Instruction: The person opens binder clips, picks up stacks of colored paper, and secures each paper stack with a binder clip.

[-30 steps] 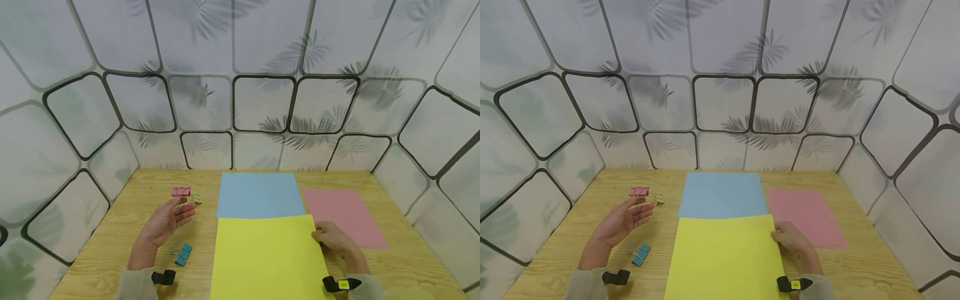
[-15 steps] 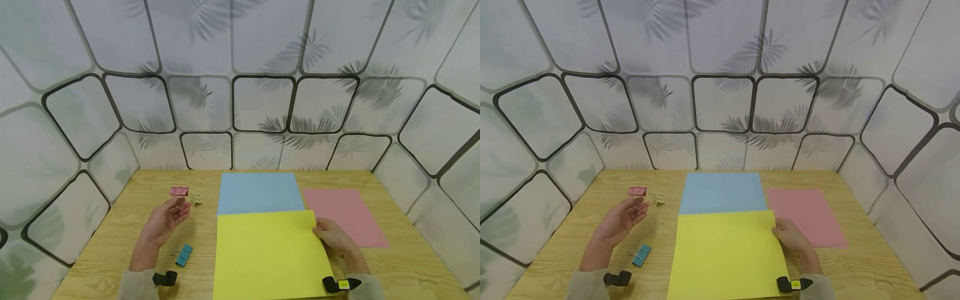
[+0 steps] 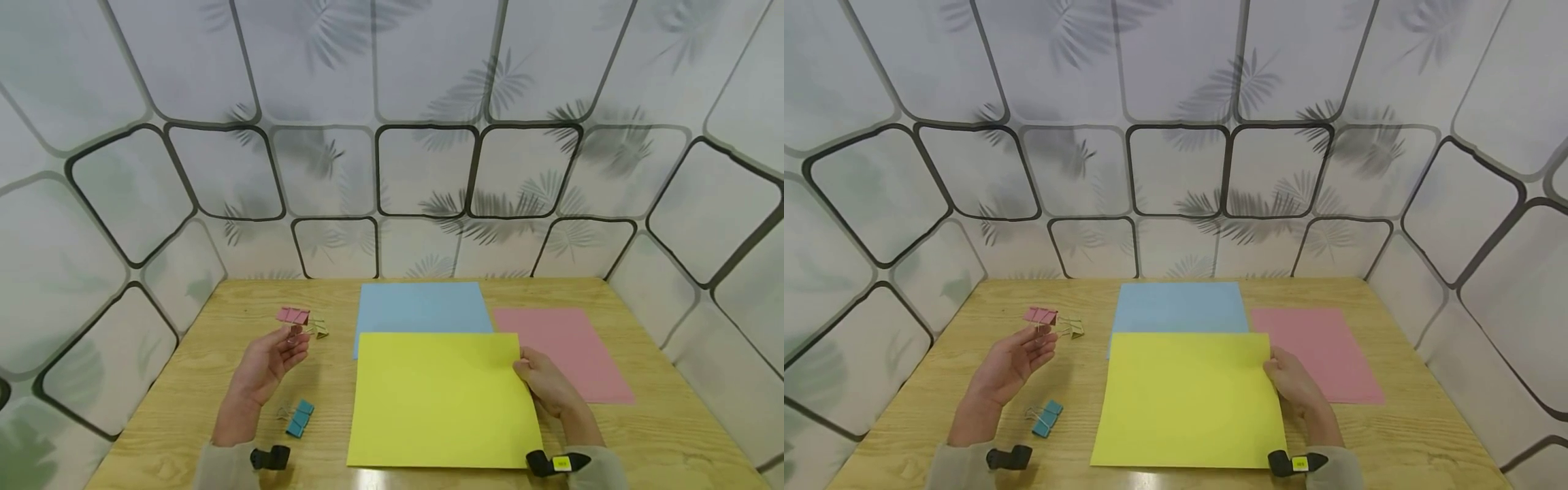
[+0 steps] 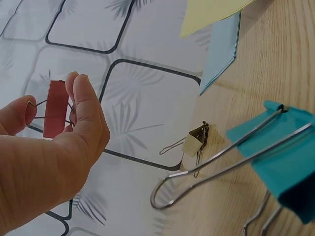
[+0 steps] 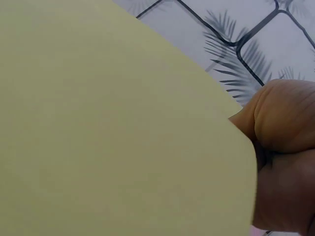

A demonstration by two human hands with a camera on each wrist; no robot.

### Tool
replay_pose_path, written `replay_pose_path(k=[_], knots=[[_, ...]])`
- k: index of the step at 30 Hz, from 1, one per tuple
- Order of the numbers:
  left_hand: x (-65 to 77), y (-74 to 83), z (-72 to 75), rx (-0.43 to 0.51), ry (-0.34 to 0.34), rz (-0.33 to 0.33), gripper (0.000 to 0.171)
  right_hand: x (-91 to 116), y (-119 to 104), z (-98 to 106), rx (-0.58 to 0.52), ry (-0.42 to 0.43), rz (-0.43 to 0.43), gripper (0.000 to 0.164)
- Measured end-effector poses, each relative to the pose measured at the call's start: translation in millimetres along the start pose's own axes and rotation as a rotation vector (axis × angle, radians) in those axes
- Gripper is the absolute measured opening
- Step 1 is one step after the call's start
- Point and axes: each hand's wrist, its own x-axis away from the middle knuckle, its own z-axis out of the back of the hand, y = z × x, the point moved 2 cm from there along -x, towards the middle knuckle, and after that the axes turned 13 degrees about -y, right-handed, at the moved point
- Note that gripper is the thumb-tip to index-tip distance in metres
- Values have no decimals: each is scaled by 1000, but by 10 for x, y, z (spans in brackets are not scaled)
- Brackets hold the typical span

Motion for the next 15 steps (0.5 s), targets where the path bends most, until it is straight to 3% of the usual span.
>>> replay_pose_path(k=[8, 15], knots=[[5, 1, -18, -41, -21, -13, 23, 0, -115, -11, -42, 105, -8, 39], [15, 4, -57, -88, 13, -12, 22, -4, -227, -27, -65, 204, 13, 38]])
